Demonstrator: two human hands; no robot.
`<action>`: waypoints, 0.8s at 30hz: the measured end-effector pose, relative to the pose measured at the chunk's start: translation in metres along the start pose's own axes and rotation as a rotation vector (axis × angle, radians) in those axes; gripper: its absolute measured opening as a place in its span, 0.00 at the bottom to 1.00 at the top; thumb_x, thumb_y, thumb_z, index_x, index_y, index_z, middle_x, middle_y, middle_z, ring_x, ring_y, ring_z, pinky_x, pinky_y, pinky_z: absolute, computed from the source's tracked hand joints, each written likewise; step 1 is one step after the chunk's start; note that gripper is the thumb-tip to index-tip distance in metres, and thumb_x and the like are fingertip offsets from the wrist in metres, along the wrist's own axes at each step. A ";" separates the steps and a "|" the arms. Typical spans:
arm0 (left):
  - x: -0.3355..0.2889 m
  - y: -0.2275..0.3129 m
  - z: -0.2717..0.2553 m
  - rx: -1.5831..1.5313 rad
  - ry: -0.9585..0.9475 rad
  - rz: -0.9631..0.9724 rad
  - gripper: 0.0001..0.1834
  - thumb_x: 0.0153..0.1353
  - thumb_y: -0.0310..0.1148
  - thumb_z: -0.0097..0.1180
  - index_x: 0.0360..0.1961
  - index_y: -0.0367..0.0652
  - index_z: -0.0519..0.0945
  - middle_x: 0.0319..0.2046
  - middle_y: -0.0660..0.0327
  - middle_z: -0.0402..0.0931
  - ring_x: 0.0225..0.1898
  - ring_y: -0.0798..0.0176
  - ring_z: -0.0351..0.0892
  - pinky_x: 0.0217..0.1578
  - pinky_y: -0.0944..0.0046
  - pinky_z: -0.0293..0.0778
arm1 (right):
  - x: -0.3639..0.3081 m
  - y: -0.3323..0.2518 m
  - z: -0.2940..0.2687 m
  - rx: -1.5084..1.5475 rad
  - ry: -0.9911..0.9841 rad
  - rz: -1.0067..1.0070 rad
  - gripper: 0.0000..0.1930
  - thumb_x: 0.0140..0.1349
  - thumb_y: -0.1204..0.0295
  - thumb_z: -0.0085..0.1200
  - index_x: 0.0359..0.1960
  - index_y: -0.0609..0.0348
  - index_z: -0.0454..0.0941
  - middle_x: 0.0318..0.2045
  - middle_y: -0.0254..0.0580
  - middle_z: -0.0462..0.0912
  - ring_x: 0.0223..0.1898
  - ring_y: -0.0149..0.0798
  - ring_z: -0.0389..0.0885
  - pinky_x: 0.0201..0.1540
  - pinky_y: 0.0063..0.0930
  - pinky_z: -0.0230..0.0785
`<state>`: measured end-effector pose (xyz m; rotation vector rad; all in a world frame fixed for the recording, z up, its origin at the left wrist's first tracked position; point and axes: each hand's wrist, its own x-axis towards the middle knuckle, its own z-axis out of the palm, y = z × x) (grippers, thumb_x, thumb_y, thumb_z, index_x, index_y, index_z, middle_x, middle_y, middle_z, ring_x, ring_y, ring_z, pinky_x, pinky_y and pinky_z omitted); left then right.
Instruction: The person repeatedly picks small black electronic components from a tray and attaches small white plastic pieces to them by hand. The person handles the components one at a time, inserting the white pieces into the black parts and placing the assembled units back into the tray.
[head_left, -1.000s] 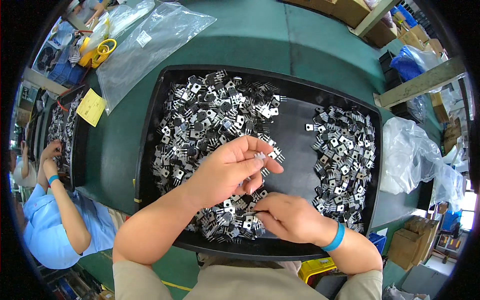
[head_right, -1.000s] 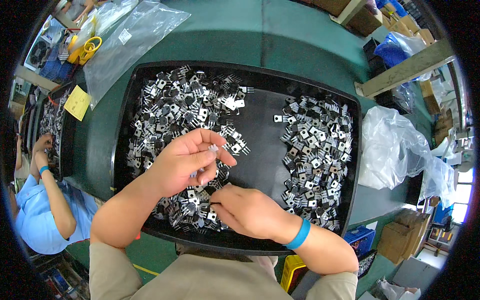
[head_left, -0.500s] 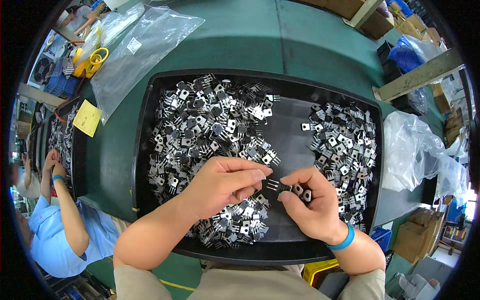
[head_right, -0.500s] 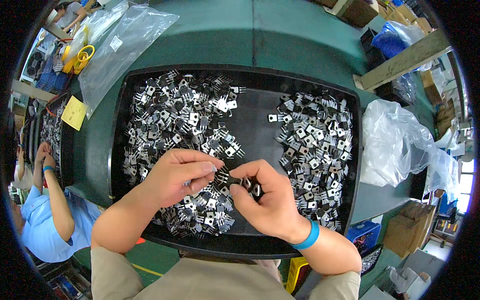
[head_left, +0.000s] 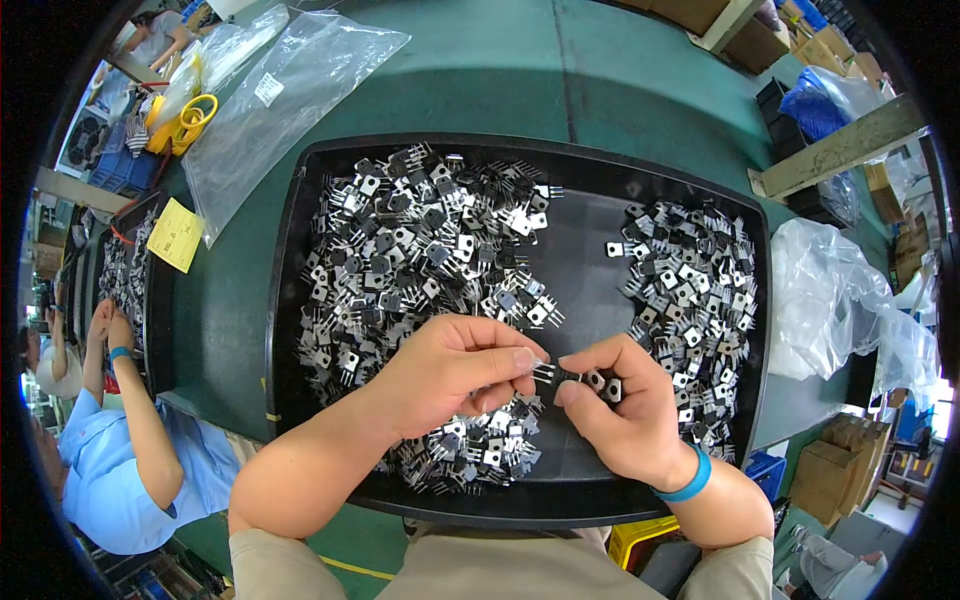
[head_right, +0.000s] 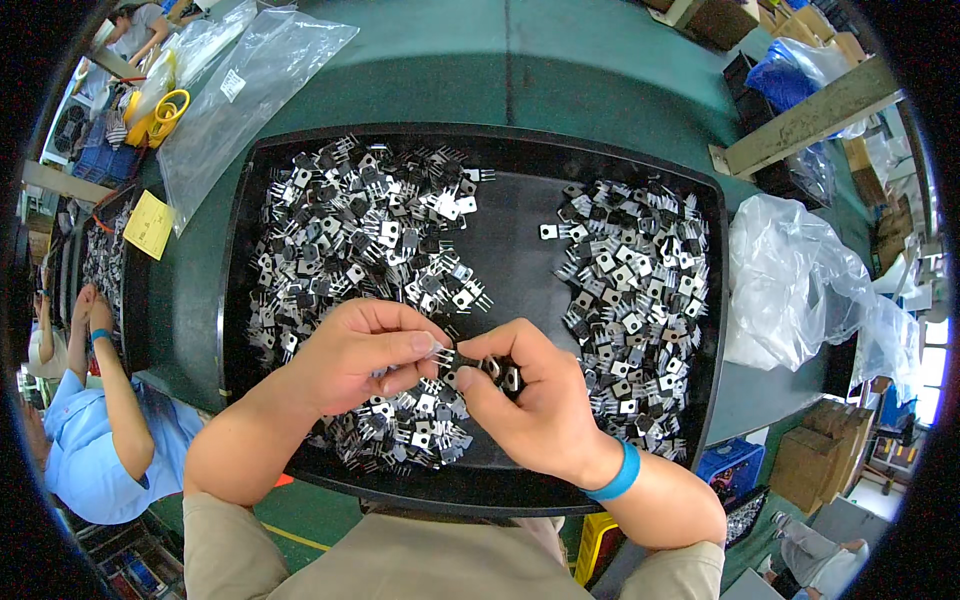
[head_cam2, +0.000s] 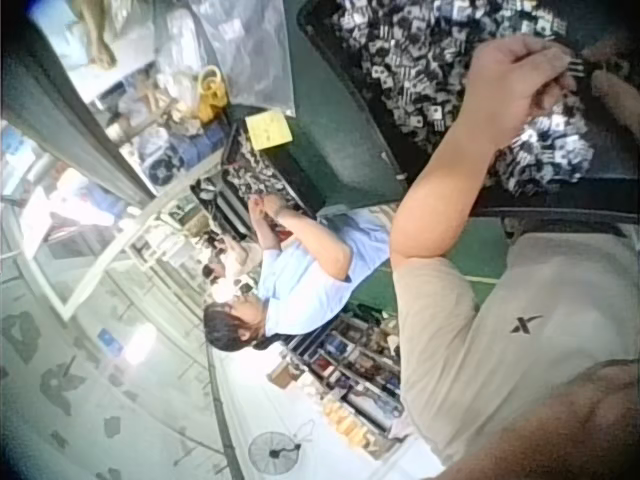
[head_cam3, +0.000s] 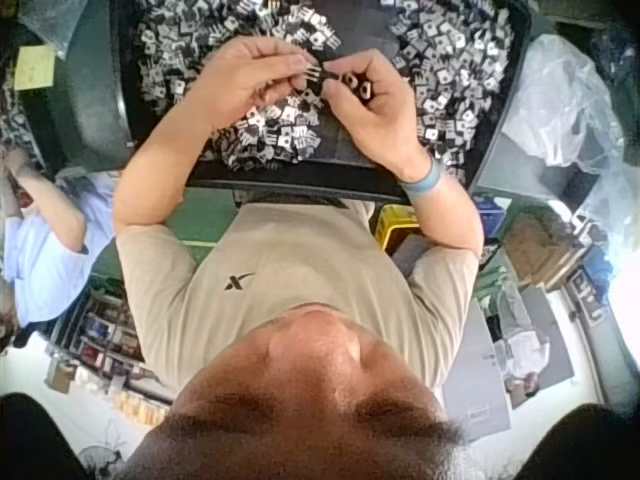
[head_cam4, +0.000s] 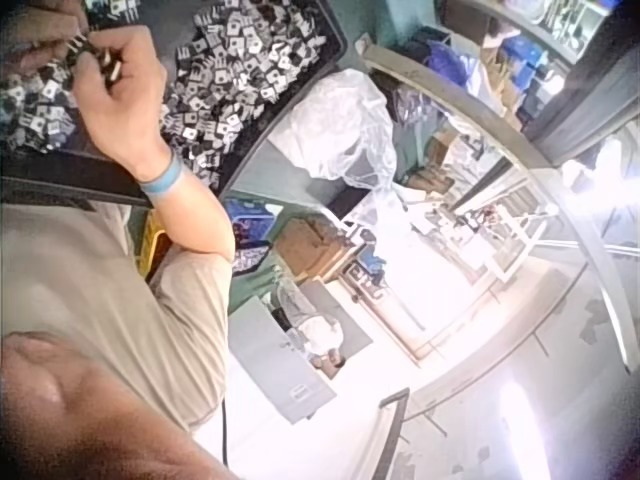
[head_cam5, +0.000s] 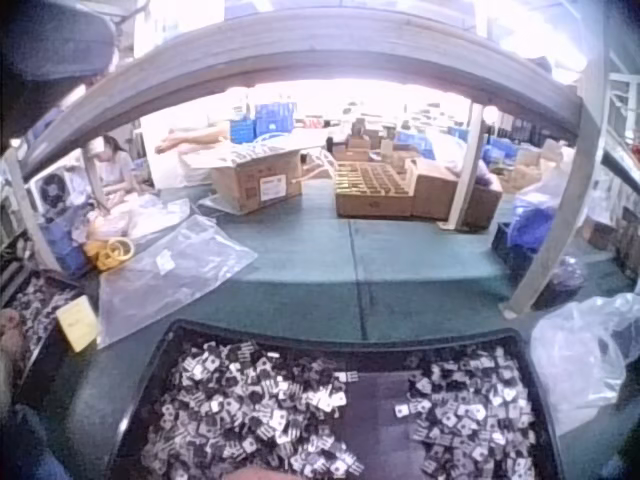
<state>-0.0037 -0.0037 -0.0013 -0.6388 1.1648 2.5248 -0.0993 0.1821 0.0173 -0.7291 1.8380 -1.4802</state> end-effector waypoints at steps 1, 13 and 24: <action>0.000 0.001 0.001 0.004 -0.001 -0.003 0.09 0.63 0.29 0.55 0.41 0.34 0.80 0.26 0.61 0.79 0.19 0.77 0.69 0.17 0.77 0.60 | 0.000 0.000 0.000 0.016 0.005 0.018 0.09 0.56 0.83 0.56 0.39 0.62 0.74 0.27 0.30 0.77 0.27 0.18 0.70 0.30 0.14 0.63; -0.001 0.001 0.003 0.164 0.046 0.028 0.04 0.61 0.26 0.56 0.32 0.36 0.79 0.23 0.62 0.78 0.18 0.76 0.67 0.17 0.75 0.60 | 0.005 0.005 -0.008 -0.120 -0.036 -0.107 0.08 0.57 0.79 0.57 0.38 0.63 0.76 0.27 0.38 0.80 0.28 0.24 0.76 0.31 0.21 0.68; -0.003 0.003 0.003 0.360 0.037 -0.008 0.06 0.56 0.28 0.60 0.30 0.35 0.80 0.22 0.67 0.76 0.20 0.79 0.68 0.20 0.76 0.62 | 0.011 0.005 -0.006 0.119 -0.160 0.134 0.08 0.63 0.76 0.52 0.43 0.64 0.74 0.27 0.35 0.79 0.26 0.22 0.73 0.29 0.18 0.66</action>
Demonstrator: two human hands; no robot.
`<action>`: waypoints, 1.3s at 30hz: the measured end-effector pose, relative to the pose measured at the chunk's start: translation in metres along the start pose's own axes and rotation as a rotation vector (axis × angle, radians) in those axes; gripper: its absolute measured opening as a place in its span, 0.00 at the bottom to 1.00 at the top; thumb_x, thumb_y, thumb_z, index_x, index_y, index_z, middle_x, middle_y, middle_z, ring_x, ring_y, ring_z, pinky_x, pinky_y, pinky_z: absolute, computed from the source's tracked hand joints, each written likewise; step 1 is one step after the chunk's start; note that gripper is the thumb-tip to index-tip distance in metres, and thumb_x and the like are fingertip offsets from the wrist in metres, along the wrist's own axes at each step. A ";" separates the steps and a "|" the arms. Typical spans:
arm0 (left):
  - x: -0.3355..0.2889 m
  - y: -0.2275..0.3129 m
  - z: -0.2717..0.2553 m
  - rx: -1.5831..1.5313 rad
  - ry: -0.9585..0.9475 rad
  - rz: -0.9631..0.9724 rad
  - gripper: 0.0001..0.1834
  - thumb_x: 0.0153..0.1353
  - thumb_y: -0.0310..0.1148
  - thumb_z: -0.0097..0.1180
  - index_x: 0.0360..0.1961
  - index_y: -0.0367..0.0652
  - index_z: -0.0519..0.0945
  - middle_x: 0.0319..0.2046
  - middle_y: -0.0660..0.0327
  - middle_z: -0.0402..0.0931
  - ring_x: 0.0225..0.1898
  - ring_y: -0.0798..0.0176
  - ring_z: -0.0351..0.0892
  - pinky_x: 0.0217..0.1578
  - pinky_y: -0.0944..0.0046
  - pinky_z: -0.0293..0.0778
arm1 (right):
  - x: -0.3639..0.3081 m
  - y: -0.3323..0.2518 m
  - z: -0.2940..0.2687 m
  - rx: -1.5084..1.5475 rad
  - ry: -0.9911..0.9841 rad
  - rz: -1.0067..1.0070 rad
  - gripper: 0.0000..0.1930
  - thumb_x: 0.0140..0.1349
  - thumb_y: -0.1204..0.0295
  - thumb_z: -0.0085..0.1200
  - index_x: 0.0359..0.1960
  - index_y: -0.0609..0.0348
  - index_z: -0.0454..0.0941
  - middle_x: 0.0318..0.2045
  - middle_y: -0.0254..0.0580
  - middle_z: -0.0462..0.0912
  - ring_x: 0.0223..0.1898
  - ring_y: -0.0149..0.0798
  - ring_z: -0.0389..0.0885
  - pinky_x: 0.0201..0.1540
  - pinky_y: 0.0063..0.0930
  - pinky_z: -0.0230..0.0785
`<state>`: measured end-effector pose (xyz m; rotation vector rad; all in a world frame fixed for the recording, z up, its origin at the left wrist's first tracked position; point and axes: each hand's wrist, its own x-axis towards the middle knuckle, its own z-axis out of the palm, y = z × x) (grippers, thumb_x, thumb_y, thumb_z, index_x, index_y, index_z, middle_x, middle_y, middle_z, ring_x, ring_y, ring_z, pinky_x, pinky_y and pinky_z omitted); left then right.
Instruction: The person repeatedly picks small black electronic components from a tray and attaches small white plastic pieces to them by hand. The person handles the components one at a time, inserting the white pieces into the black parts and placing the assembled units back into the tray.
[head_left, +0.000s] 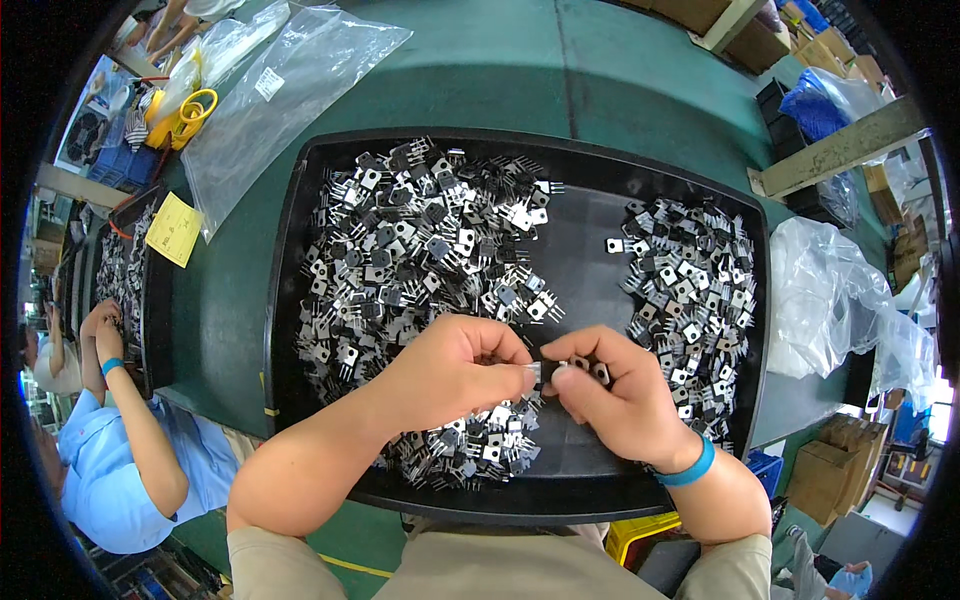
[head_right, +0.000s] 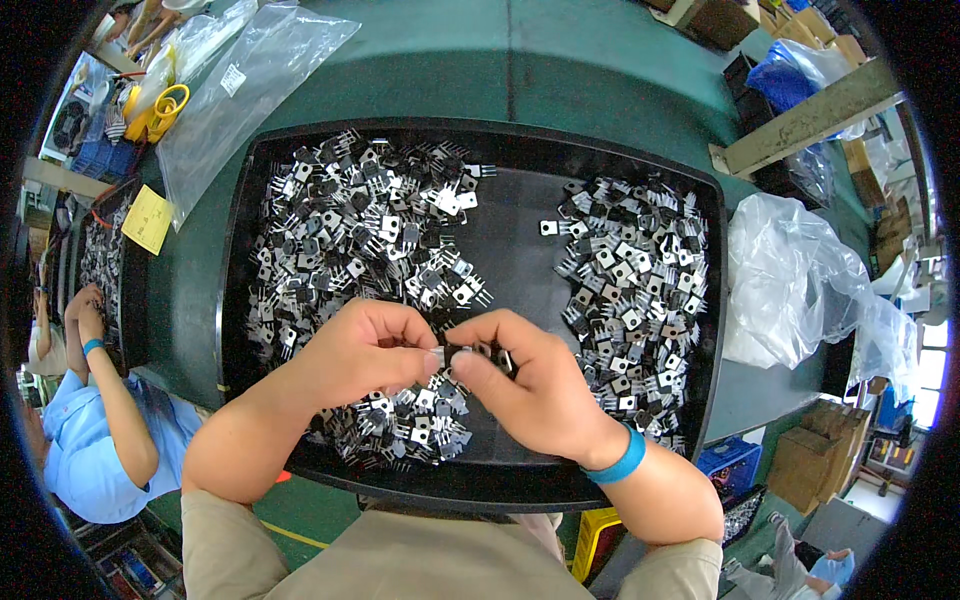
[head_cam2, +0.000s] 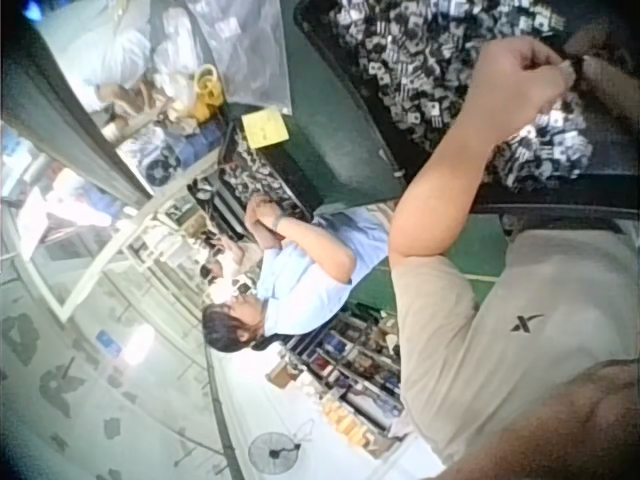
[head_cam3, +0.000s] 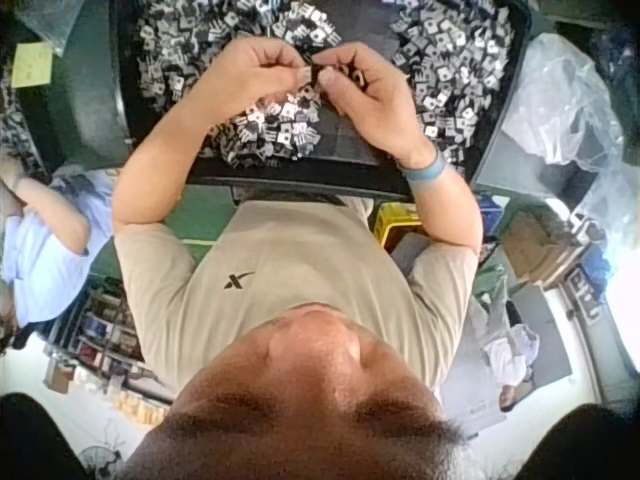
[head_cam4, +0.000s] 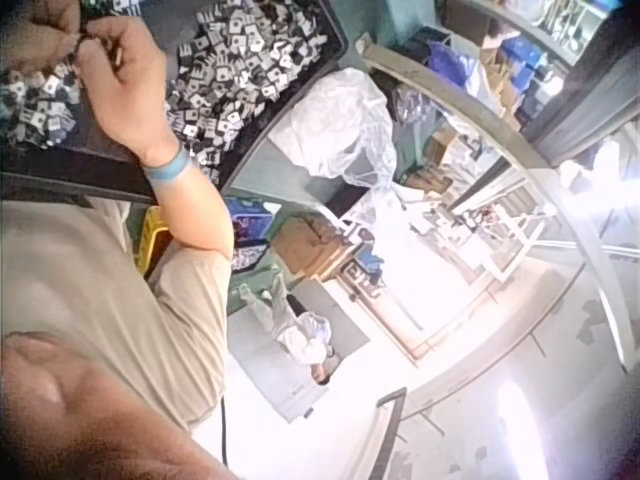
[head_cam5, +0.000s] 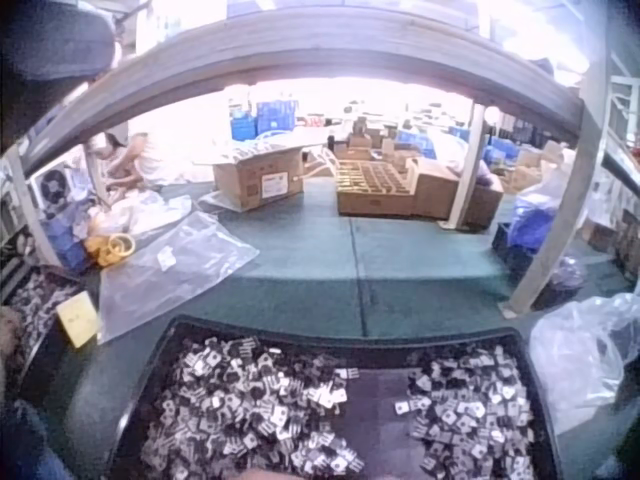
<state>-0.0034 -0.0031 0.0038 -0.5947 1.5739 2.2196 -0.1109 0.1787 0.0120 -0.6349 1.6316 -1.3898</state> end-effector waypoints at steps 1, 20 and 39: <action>0.000 0.001 0.000 -0.007 0.003 -0.012 0.06 0.56 0.28 0.60 0.30 0.35 0.80 0.22 0.67 0.76 0.20 0.79 0.68 0.20 0.76 0.62 | 0.000 -0.002 0.001 0.138 0.018 0.125 0.08 0.65 0.75 0.52 0.43 0.64 0.74 0.27 0.33 0.78 0.25 0.21 0.72 0.28 0.17 0.65; 0.005 -0.001 -0.005 -0.336 0.126 0.255 0.16 0.66 0.24 0.44 0.55 0.38 0.69 0.43 0.48 0.78 0.19 0.75 0.67 0.20 0.78 0.64 | 0.020 0.011 -0.017 0.173 0.184 0.023 0.08 0.64 0.76 0.52 0.43 0.61 0.72 0.31 0.40 0.80 0.23 0.23 0.74 0.22 0.17 0.63; 0.004 -0.003 -0.006 -0.315 0.096 0.187 0.11 0.66 0.25 0.48 0.48 0.35 0.75 0.39 0.53 0.81 0.21 0.76 0.68 0.18 0.78 0.64 | 0.018 -0.004 -0.010 -0.606 0.130 -0.283 0.11 0.54 0.78 0.56 0.39 0.59 0.73 0.27 0.46 0.77 0.27 0.47 0.79 0.32 0.34 0.72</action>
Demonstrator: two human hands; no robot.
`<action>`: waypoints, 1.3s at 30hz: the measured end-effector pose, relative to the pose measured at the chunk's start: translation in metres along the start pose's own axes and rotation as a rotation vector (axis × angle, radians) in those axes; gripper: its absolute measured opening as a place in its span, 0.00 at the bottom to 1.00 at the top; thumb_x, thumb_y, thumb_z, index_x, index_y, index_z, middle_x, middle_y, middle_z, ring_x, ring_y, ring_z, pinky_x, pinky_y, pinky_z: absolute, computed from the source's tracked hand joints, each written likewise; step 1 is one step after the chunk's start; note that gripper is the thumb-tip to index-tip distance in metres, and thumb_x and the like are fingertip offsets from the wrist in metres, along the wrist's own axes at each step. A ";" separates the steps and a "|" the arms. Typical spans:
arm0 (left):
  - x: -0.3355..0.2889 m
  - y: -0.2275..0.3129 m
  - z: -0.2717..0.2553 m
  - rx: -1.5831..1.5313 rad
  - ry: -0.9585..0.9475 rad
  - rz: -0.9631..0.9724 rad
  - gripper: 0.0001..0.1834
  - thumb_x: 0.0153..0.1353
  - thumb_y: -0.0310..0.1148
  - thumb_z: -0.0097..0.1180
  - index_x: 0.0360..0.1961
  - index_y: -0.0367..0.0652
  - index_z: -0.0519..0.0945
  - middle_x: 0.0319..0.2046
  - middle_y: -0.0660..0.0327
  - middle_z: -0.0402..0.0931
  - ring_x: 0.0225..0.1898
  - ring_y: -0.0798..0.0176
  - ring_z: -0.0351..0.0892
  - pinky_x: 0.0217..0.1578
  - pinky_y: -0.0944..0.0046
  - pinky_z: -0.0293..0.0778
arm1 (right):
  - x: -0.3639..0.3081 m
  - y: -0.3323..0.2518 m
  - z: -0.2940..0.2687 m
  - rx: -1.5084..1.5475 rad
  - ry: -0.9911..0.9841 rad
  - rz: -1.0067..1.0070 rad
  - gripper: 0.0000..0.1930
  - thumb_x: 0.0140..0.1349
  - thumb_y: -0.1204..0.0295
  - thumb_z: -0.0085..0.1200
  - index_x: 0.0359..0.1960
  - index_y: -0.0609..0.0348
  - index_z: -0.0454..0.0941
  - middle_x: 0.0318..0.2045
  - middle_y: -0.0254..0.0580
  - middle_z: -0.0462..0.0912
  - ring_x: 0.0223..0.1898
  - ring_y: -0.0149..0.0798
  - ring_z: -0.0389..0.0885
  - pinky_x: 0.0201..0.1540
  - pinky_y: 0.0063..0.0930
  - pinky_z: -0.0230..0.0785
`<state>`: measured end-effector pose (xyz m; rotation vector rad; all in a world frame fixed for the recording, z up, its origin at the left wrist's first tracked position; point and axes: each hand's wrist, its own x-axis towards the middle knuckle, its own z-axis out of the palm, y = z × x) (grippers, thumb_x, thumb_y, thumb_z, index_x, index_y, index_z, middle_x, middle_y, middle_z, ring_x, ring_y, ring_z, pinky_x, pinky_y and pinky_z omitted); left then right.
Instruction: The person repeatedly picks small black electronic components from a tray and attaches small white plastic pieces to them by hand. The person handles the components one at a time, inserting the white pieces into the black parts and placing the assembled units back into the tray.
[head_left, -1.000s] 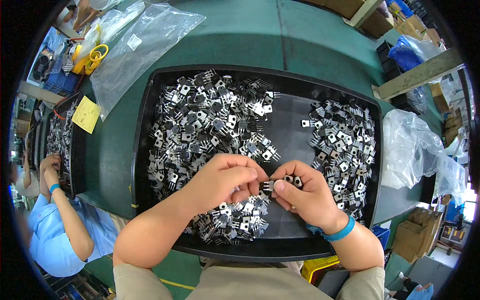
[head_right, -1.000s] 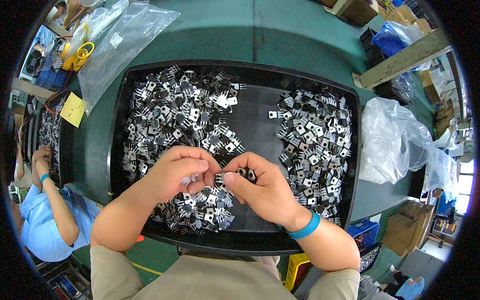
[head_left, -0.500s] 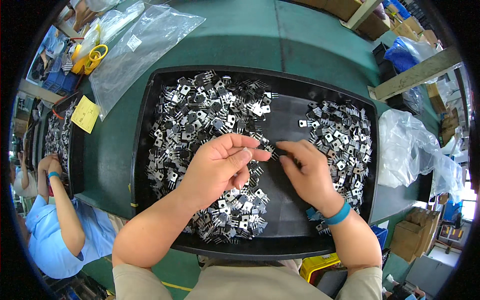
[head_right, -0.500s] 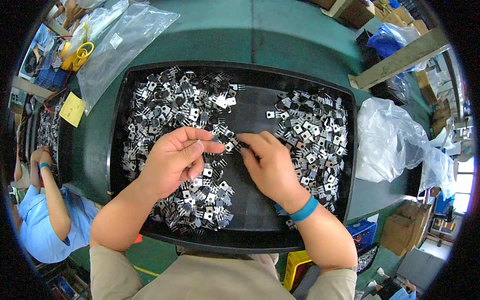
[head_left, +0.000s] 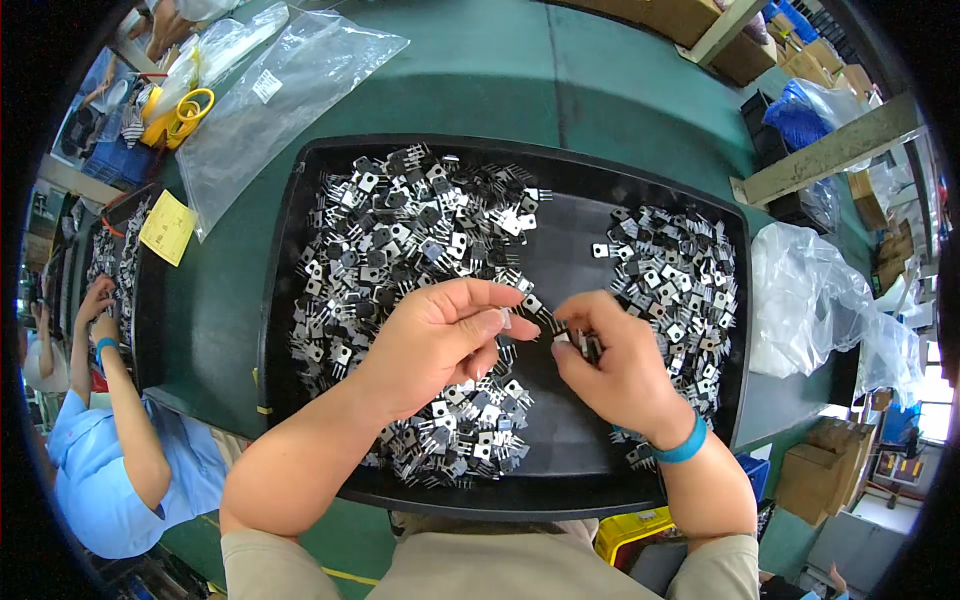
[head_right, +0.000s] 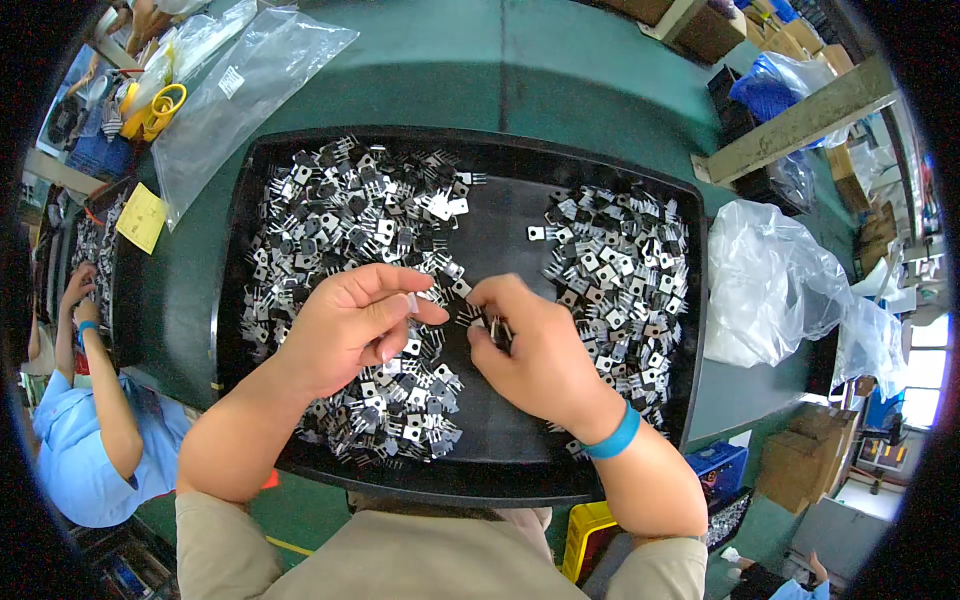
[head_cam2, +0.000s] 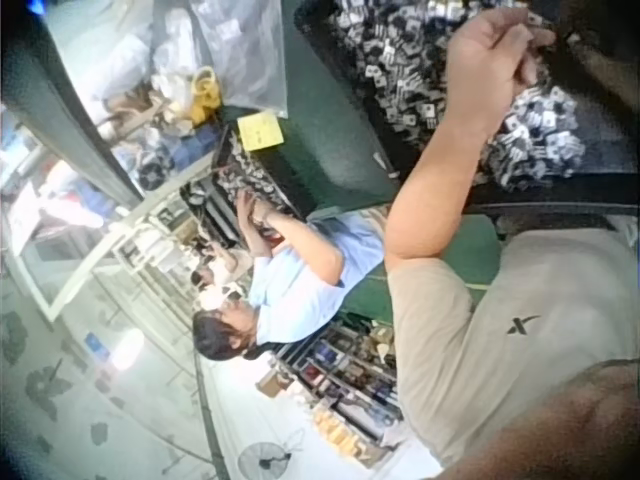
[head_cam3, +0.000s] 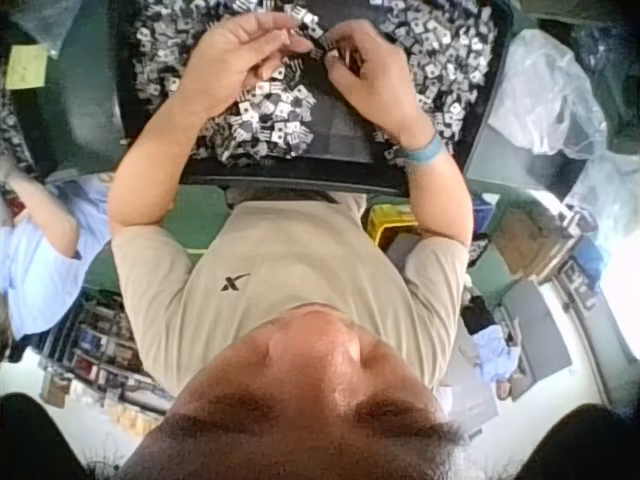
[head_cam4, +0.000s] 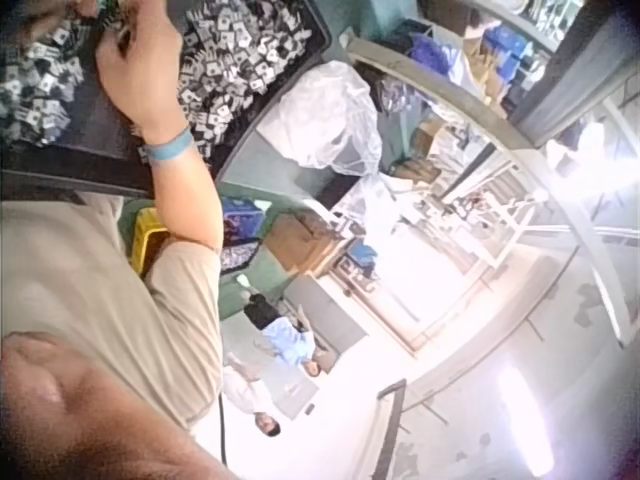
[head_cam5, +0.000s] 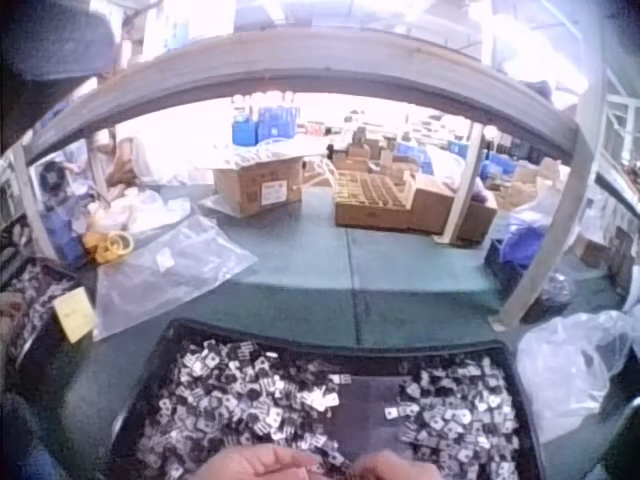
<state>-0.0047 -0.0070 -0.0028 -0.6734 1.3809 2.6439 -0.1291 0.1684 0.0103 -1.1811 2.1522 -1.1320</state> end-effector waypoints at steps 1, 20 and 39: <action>0.000 0.001 0.002 0.017 0.009 -0.013 0.10 0.66 0.25 0.48 0.47 0.35 0.75 0.39 0.53 0.81 0.21 0.76 0.69 0.19 0.78 0.65 | -0.003 -0.002 -0.002 0.126 0.048 0.077 0.11 0.52 0.81 0.56 0.38 0.60 0.74 0.26 0.45 0.78 0.27 0.41 0.78 0.32 0.28 0.70; -0.004 0.003 0.011 0.088 -0.043 -0.101 0.07 0.65 0.27 0.51 0.36 0.34 0.79 0.21 0.65 0.74 0.17 0.76 0.65 0.16 0.76 0.58 | -0.011 -0.011 0.003 0.132 0.132 -0.245 0.10 0.47 0.86 0.57 0.31 0.62 0.75 0.27 0.43 0.78 0.28 0.41 0.78 0.31 0.28 0.70; -0.005 0.003 0.006 0.213 -0.054 -0.071 0.06 0.61 0.26 0.55 0.36 0.33 0.79 0.26 0.60 0.80 0.19 0.78 0.68 0.19 0.77 0.64 | -0.013 -0.012 -0.001 0.211 0.040 -0.060 0.07 0.50 0.83 0.56 0.32 0.64 0.77 0.29 0.44 0.79 0.31 0.41 0.80 0.34 0.27 0.70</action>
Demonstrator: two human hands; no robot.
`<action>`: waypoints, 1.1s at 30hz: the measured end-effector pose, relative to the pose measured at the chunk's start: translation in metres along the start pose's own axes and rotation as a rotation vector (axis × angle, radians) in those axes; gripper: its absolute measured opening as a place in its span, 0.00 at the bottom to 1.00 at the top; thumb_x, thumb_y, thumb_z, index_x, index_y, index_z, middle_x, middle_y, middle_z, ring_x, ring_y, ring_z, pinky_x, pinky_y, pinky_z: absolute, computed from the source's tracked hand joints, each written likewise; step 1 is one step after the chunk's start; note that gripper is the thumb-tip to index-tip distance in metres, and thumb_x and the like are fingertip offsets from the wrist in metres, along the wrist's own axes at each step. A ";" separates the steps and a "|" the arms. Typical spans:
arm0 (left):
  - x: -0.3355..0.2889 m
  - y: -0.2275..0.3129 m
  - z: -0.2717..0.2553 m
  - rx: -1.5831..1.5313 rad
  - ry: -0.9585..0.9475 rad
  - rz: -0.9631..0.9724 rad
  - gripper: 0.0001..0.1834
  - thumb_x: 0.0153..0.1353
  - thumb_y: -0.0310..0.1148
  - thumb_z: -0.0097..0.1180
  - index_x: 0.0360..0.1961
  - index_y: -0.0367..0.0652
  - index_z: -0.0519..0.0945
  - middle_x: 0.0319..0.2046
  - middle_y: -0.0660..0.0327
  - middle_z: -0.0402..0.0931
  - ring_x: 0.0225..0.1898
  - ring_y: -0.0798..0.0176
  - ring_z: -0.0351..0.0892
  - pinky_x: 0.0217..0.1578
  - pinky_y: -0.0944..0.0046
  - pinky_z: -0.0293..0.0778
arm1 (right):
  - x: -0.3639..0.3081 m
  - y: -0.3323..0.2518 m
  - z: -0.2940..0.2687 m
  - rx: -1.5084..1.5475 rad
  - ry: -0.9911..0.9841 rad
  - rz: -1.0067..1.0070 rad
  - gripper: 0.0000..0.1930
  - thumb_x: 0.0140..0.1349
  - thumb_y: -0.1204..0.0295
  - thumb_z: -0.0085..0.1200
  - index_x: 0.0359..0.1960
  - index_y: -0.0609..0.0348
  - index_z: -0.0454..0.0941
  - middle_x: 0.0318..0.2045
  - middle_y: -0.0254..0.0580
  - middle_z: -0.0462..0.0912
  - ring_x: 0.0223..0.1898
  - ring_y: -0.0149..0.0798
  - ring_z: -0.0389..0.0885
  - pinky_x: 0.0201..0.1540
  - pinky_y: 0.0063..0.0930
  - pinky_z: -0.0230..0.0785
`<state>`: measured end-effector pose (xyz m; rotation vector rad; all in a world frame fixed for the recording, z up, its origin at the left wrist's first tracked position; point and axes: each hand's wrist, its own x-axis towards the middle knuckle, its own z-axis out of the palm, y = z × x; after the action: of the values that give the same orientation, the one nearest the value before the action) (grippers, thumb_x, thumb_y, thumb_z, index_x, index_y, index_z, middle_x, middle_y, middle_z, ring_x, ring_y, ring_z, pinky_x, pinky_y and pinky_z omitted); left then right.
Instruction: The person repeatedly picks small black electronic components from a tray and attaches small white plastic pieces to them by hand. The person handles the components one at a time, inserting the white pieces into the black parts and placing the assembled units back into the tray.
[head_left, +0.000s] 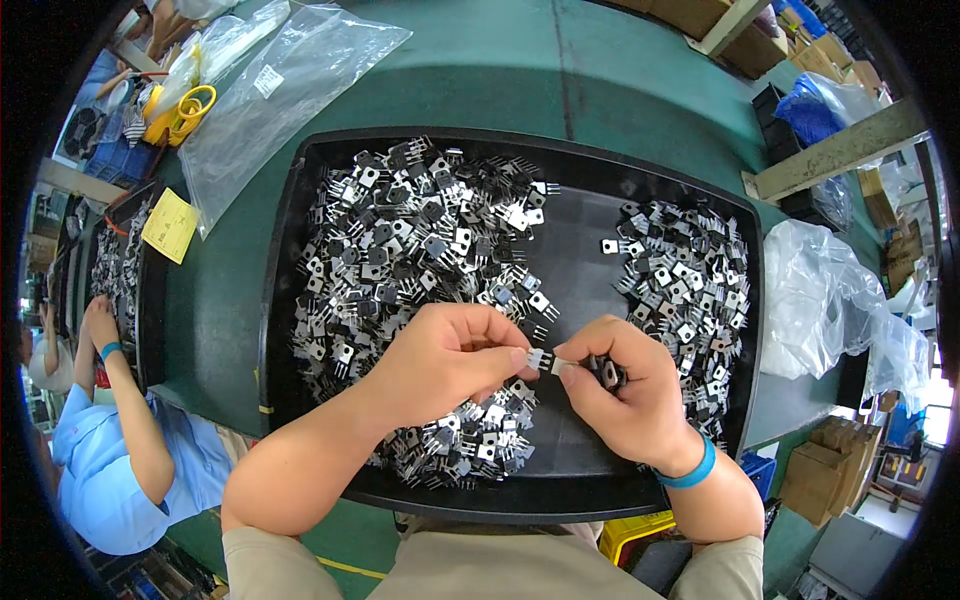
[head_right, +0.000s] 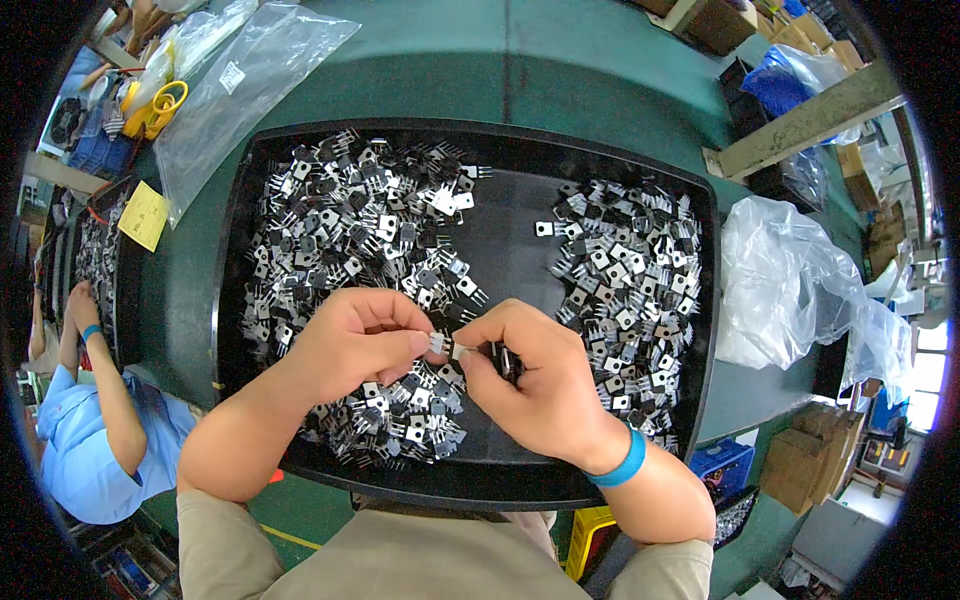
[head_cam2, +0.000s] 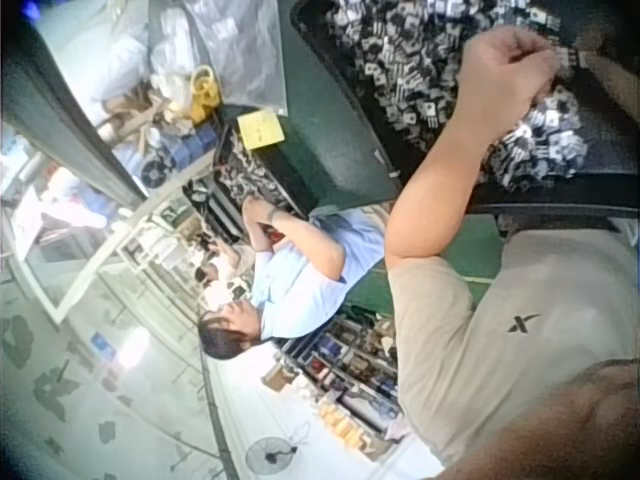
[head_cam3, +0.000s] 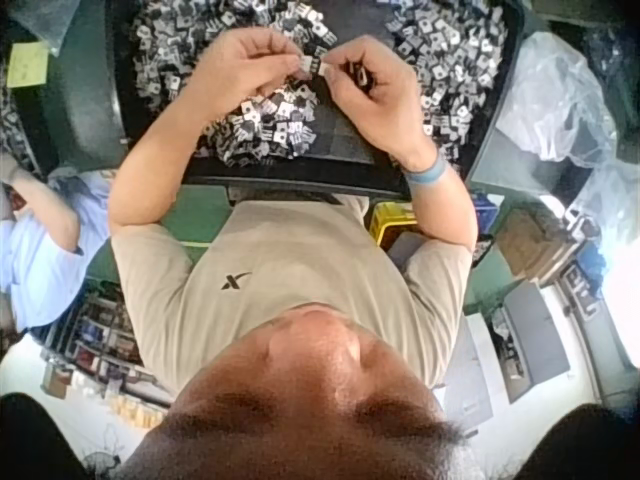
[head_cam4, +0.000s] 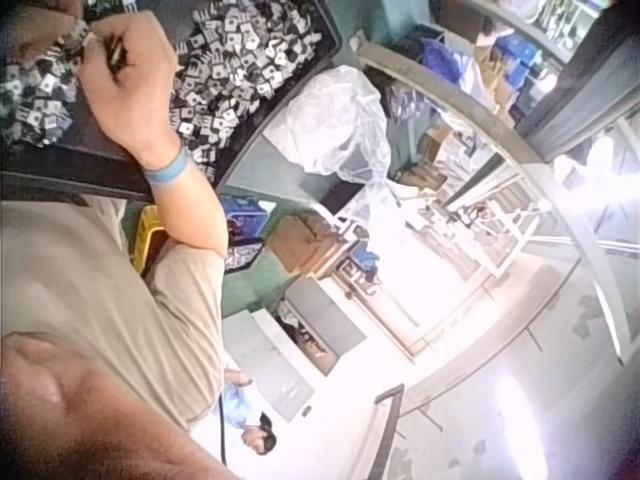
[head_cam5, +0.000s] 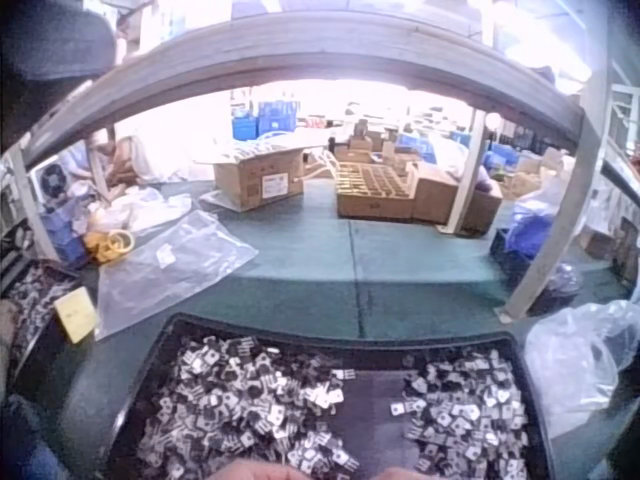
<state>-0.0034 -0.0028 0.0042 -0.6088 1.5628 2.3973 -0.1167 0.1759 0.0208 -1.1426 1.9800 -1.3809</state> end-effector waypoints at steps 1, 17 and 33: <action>0.000 -0.001 0.000 -0.002 -0.006 0.001 0.06 0.61 0.26 0.55 0.35 0.33 0.79 0.26 0.60 0.80 0.19 0.78 0.68 0.19 0.77 0.64 | 0.000 0.000 0.001 0.007 0.000 0.004 0.07 0.51 0.83 0.56 0.32 0.64 0.77 0.29 0.44 0.79 0.31 0.40 0.80 0.35 0.27 0.70; 0.001 -0.004 0.002 0.057 -0.024 -0.052 0.04 0.55 0.25 0.57 0.29 0.33 0.79 0.21 0.67 0.75 0.18 0.79 0.66 0.19 0.76 0.61 | -0.001 0.005 0.007 0.057 -0.074 0.084 0.05 0.54 0.80 0.56 0.33 0.63 0.77 0.29 0.42 0.79 0.31 0.38 0.79 0.35 0.27 0.69; 0.004 0.003 -0.004 -0.267 0.039 -0.223 0.13 0.65 0.36 0.48 0.31 0.35 0.76 0.23 0.53 0.77 0.15 0.67 0.71 0.10 0.73 0.59 | 0.012 0.008 -0.005 0.662 0.028 0.580 0.01 0.63 0.77 0.51 0.34 0.60 0.75 0.22 0.38 0.80 0.15 0.19 0.68 0.17 0.13 0.57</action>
<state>-0.0070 -0.0080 0.0039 -0.8375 1.1266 2.4496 -0.1303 0.1698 0.0161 -0.2258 1.4935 -1.5299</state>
